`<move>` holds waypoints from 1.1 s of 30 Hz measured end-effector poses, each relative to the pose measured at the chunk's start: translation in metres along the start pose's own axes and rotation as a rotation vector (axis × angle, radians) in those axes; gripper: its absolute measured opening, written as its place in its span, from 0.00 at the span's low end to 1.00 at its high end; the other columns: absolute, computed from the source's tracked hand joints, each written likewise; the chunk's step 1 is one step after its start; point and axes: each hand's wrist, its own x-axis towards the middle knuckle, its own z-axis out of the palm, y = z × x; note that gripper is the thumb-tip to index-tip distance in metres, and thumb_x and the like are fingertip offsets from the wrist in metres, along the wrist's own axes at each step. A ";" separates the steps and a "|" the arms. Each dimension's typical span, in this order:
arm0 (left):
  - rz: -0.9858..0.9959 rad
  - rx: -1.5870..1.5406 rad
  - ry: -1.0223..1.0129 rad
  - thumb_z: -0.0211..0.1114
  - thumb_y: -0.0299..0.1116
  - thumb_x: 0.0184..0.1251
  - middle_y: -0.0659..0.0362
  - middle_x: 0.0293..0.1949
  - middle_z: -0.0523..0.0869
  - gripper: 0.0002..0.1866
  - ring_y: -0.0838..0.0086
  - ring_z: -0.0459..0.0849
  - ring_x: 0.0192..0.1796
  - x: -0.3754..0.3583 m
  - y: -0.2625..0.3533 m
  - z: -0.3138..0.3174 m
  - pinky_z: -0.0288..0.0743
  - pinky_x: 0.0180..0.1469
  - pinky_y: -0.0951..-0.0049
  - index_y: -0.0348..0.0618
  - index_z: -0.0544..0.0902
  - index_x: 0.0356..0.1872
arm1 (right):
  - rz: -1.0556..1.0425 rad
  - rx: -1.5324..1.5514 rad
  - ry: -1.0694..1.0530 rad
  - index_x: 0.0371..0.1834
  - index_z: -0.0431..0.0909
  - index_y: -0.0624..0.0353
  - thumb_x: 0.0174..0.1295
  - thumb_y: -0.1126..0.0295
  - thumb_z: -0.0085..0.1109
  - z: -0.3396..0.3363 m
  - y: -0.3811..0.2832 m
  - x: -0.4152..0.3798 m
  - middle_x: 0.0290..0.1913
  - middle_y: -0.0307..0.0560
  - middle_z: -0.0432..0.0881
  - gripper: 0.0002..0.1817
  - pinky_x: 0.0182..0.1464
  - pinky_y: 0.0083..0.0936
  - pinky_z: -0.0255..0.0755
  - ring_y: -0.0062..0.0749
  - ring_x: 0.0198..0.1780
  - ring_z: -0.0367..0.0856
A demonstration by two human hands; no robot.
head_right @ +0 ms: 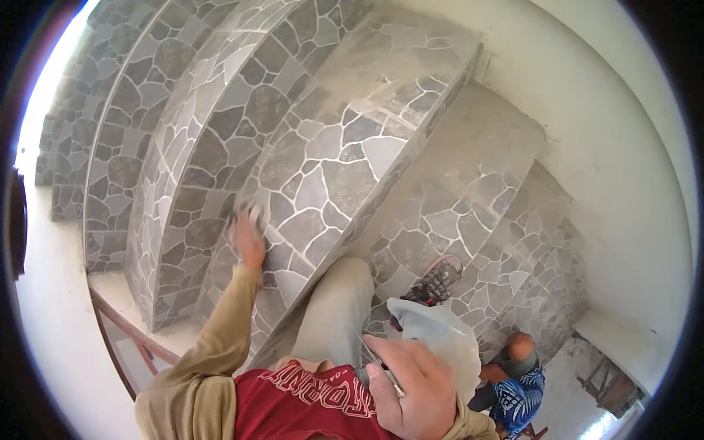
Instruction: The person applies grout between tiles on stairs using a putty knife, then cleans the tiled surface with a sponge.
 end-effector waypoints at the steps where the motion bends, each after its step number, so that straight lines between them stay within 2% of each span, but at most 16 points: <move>1: -0.021 -0.007 0.030 0.52 0.28 0.71 0.40 0.70 0.73 0.23 0.40 0.71 0.70 0.045 0.027 0.013 0.63 0.71 0.46 0.35 0.74 0.66 | 0.016 0.002 0.014 0.51 0.82 0.68 0.62 0.76 0.60 -0.001 0.001 -0.001 0.40 0.58 0.85 0.15 0.46 0.35 0.77 0.48 0.39 0.84; 2: -0.186 -0.133 -0.182 0.55 0.32 0.71 0.40 0.67 0.75 0.23 0.39 0.73 0.67 0.104 0.074 -0.013 0.67 0.68 0.44 0.36 0.72 0.65 | 0.030 0.003 0.035 0.51 0.82 0.68 0.62 0.75 0.60 -0.003 0.003 -0.001 0.40 0.57 0.85 0.15 0.46 0.35 0.77 0.48 0.39 0.84; 3: -0.005 -0.081 0.131 0.55 0.31 0.71 0.41 0.61 0.79 0.19 0.40 0.76 0.63 0.137 0.079 0.043 0.69 0.64 0.44 0.36 0.75 0.60 | 0.034 0.000 0.053 0.51 0.82 0.68 0.62 0.75 0.60 -0.004 0.006 -0.003 0.40 0.57 0.85 0.15 0.46 0.35 0.77 0.48 0.39 0.84; 4: -0.079 -0.279 0.187 0.56 0.30 0.68 0.41 0.56 0.80 0.16 0.41 0.78 0.59 0.183 0.116 0.048 0.71 0.62 0.45 0.36 0.79 0.54 | 0.028 0.004 0.059 0.54 0.81 0.67 0.65 0.76 0.60 -0.006 0.008 -0.005 0.43 0.59 0.84 0.15 0.49 0.35 0.77 0.52 0.43 0.84; 5: 0.226 -0.103 0.216 0.58 0.29 0.66 0.42 0.54 0.81 0.14 0.43 0.78 0.57 0.227 0.130 0.065 0.72 0.60 0.47 0.36 0.81 0.49 | 0.018 0.006 0.062 0.56 0.80 0.66 0.67 0.76 0.60 -0.008 0.010 -0.006 0.47 0.60 0.84 0.15 0.52 0.36 0.77 0.55 0.47 0.84; 6: 0.254 -0.139 0.325 0.59 0.28 0.63 0.43 0.52 0.82 0.14 0.45 0.80 0.55 0.269 0.153 0.090 0.74 0.59 0.52 0.37 0.82 0.48 | 0.013 -0.003 0.069 0.56 0.80 0.66 0.67 0.76 0.60 -0.009 0.010 -0.006 0.47 0.60 0.84 0.15 0.52 0.36 0.77 0.55 0.47 0.84; 7: 0.215 -0.198 0.113 0.55 0.27 0.69 0.42 0.50 0.86 0.19 0.42 0.82 0.54 0.305 0.182 0.095 0.78 0.57 0.52 0.43 0.81 0.60 | 0.012 0.023 0.056 0.57 0.80 0.66 0.67 0.75 0.60 -0.009 0.010 -0.005 0.47 0.60 0.84 0.15 0.52 0.36 0.77 0.55 0.48 0.84; 9: 0.299 -0.788 0.230 0.55 0.30 0.74 0.45 0.55 0.86 0.17 0.47 0.84 0.58 0.345 0.241 0.086 0.77 0.60 0.56 0.46 0.82 0.60 | -0.014 0.018 0.045 0.57 0.80 0.67 0.68 0.75 0.60 -0.006 0.009 -0.002 0.47 0.60 0.84 0.16 0.52 0.36 0.77 0.54 0.48 0.85; 11: 0.199 -0.992 0.151 0.54 0.35 0.79 0.45 0.65 0.80 0.16 0.51 0.78 0.67 0.347 0.287 0.023 0.70 0.68 0.54 0.42 0.80 0.60 | -0.014 0.026 0.037 0.58 0.79 0.66 0.68 0.74 0.60 -0.003 0.008 -0.001 0.48 0.61 0.84 0.16 0.53 0.36 0.77 0.54 0.49 0.85; 14: 0.239 -1.052 0.242 0.53 0.32 0.79 0.46 0.68 0.79 0.15 0.50 0.77 0.68 0.308 0.274 -0.038 0.69 0.70 0.57 0.43 0.80 0.60 | 0.000 0.032 0.035 0.58 0.80 0.65 0.69 0.73 0.59 -0.002 0.002 0.001 0.48 0.60 0.84 0.15 0.53 0.35 0.76 0.53 0.49 0.85; 18: 0.133 -0.947 0.050 0.52 0.31 0.80 0.50 0.71 0.76 0.18 0.57 0.73 0.74 0.163 0.138 -0.076 0.63 0.76 0.61 0.41 0.79 0.65 | 0.019 0.041 -0.017 0.57 0.80 0.65 0.70 0.72 0.58 0.004 0.000 -0.002 0.47 0.60 0.84 0.15 0.53 0.35 0.76 0.54 0.49 0.85; 22: -0.344 -0.743 -0.038 0.51 0.33 0.81 0.40 0.69 0.77 0.20 0.51 0.74 0.72 -0.032 0.000 -0.071 0.63 0.75 0.59 0.32 0.77 0.66 | 0.031 0.019 -0.014 0.56 0.81 0.65 0.70 0.72 0.59 0.008 0.002 -0.003 0.47 0.60 0.85 0.14 0.53 0.35 0.76 0.54 0.49 0.85; 25: -0.377 -0.398 -0.048 0.50 0.33 0.80 0.38 0.71 0.73 0.22 0.48 0.70 0.74 -0.100 -0.005 -0.035 0.57 0.77 0.54 0.32 0.74 0.68 | 0.007 0.003 -0.009 0.56 0.81 0.65 0.69 0.72 0.59 0.010 0.000 -0.002 0.47 0.60 0.85 0.14 0.53 0.35 0.77 0.54 0.49 0.85; 26: -0.362 -0.228 -0.025 0.49 0.31 0.80 0.37 0.72 0.71 0.22 0.44 0.66 0.76 -0.097 0.013 -0.025 0.53 0.78 0.50 0.33 0.73 0.68 | -0.025 0.000 0.002 0.56 0.81 0.65 0.69 0.73 0.59 0.010 0.000 0.000 0.47 0.60 0.85 0.14 0.53 0.35 0.77 0.54 0.49 0.85; 28: -0.214 -0.370 -0.031 0.50 0.32 0.78 0.37 0.73 0.69 0.24 0.44 0.63 0.77 -0.036 0.060 -0.015 0.49 0.78 0.45 0.33 0.69 0.70 | -0.026 0.006 0.004 0.56 0.81 0.64 0.69 0.72 0.59 0.007 -0.001 0.002 0.48 0.61 0.85 0.14 0.54 0.36 0.77 0.54 0.50 0.85; 33: -0.020 -0.476 0.158 0.52 0.33 0.76 0.39 0.71 0.72 0.24 0.44 0.65 0.76 0.134 0.178 0.042 0.52 0.77 0.45 0.31 0.71 0.69 | -0.044 -0.002 -0.016 0.55 0.83 0.64 0.65 0.73 0.63 -0.001 0.006 0.000 0.44 0.56 0.87 0.16 0.48 0.33 0.81 0.46 0.43 0.88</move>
